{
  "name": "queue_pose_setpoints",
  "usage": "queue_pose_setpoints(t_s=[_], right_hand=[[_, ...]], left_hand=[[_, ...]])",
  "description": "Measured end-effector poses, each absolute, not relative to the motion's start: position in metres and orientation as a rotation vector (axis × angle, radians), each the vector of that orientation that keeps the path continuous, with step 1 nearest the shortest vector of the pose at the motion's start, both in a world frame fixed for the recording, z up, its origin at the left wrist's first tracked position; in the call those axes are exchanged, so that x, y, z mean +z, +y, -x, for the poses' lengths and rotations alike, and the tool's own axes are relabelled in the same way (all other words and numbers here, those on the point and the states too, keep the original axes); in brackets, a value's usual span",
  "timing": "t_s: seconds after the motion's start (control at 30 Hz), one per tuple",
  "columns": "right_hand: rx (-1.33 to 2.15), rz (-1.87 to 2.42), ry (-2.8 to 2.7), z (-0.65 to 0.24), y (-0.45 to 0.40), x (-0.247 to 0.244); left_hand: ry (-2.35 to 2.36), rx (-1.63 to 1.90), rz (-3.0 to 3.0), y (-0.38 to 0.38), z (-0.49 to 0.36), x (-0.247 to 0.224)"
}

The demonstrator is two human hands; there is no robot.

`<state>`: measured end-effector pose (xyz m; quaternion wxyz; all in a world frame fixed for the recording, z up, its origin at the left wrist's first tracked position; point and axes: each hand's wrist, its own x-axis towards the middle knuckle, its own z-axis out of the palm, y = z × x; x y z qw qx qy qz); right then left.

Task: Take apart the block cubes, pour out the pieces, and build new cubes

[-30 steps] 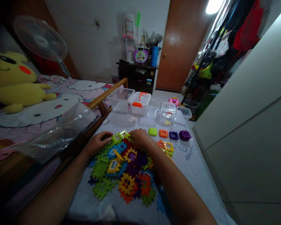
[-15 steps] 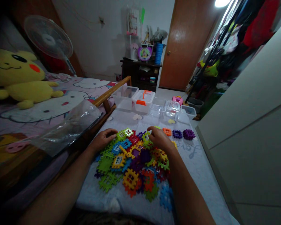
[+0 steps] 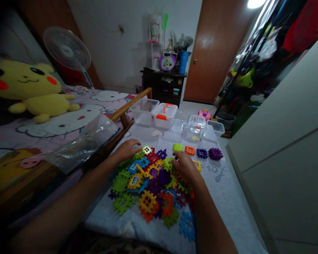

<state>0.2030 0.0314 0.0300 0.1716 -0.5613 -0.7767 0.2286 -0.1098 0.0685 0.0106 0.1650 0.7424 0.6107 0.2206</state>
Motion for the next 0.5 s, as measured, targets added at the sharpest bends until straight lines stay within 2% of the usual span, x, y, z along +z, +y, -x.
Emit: queue_pose_setpoints(t_s=[0.2,0.5], right_hand=[[0.703,1.467,-2.07,-0.233,0.025,0.036],[0.809,1.445,-1.836,-0.253,0.014,0.026]], left_hand=[[1.8,0.549,-2.019,0.086,0.093,0.011],[1.639,0.748,-1.896,0.079,0.088,0.016]])
